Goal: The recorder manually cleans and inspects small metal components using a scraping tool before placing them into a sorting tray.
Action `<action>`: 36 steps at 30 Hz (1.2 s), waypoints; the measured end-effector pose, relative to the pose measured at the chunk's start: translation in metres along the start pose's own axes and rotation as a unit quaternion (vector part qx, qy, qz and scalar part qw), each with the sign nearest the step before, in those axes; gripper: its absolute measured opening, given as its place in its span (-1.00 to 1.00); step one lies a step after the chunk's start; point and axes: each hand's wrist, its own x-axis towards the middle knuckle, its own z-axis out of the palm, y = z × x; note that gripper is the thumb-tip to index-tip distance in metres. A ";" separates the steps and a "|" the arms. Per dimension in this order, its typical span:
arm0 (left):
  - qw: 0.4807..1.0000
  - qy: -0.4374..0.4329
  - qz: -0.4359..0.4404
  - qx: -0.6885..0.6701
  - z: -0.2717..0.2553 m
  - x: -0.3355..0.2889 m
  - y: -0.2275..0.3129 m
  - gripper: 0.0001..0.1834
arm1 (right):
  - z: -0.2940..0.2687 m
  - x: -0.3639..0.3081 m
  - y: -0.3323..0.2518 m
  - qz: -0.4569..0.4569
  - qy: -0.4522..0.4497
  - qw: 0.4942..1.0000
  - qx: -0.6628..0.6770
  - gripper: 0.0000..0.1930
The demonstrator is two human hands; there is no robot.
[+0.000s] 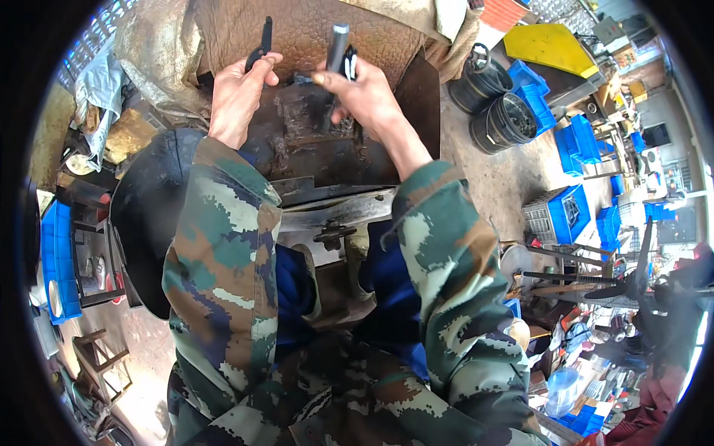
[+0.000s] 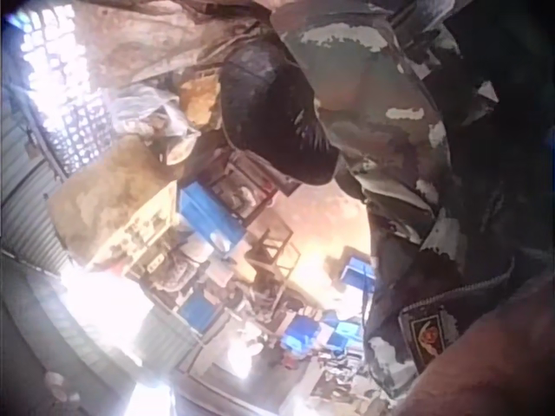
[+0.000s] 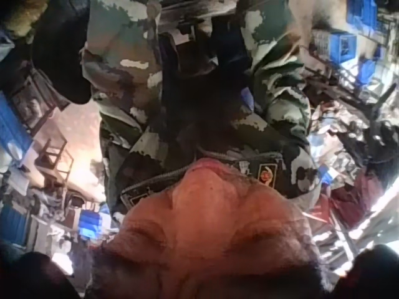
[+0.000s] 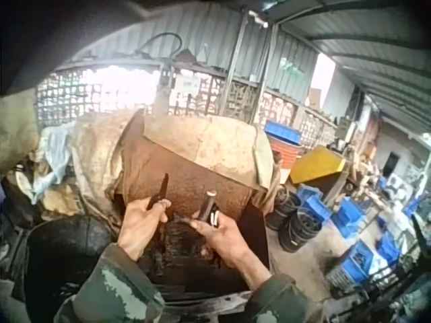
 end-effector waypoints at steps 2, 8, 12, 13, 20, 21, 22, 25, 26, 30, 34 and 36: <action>1.000 -0.028 0.009 0.011 0.000 -0.002 -0.002 -0.72 | -0.009 -0.030 -0.012 0.027 -0.074 0.996 -0.041 -0.72; 0.974 -0.121 0.046 0.187 0.002 -0.009 -0.007 -0.58 | -0.032 -0.098 0.017 -0.247 -0.228 0.904 -0.266 -0.62; 0.948 -0.169 0.048 0.267 -0.003 -0.009 -0.017 -0.62 | -0.026 -0.137 0.033 -0.192 -0.291 0.858 -0.378 -0.57; 0.947 -0.171 0.047 0.268 -0.002 -0.008 -0.020 -0.62 | -0.027 -0.137 0.036 -0.191 -0.290 0.859 -0.377 -0.57; 0.900 -0.289 0.018 0.326 0.001 -0.007 -0.055 -0.68 | -0.035 -0.108 0.017 0.065 -0.258 0.949 -0.168 -0.76; 0.900 -0.288 0.015 0.327 0.000 -0.006 -0.061 -0.68 | -0.031 -0.104 0.013 0.066 -0.260 0.949 -0.166 -0.76; 0.902 -0.304 0.007 0.305 -0.001 -0.004 -0.067 -0.72 | -0.028 -0.096 0.011 0.102 -0.201 0.962 -0.154 -0.79; 0.919 -0.282 0.050 0.270 -0.001 0.004 -0.097 -0.77 | -0.022 -0.077 0.016 0.127 -0.119 0.977 -0.119 -0.79; 0.930 -0.247 0.103 0.252 0.003 0.003 -0.096 -0.78 | -0.023 -0.072 0.017 0.130 -0.100 0.981 -0.103 -0.77; 0.954 -0.214 0.058 0.201 0.015 0.004 -0.067 -0.77 | -0.022 -0.057 0.021 0.136 -0.027 0.989 -0.042 -0.71; 0.961 -0.275 -0.014 0.022 0.019 -0.014 -0.040 -0.73 | -0.009 -0.047 0.021 0.131 0.038 0.985 0.105 -0.76; 0.957 -0.288 -0.047 -0.014 0.020 -0.022 -0.029 -0.73 | 0.000 -0.046 0.019 0.112 0.068 0.978 0.161 -0.83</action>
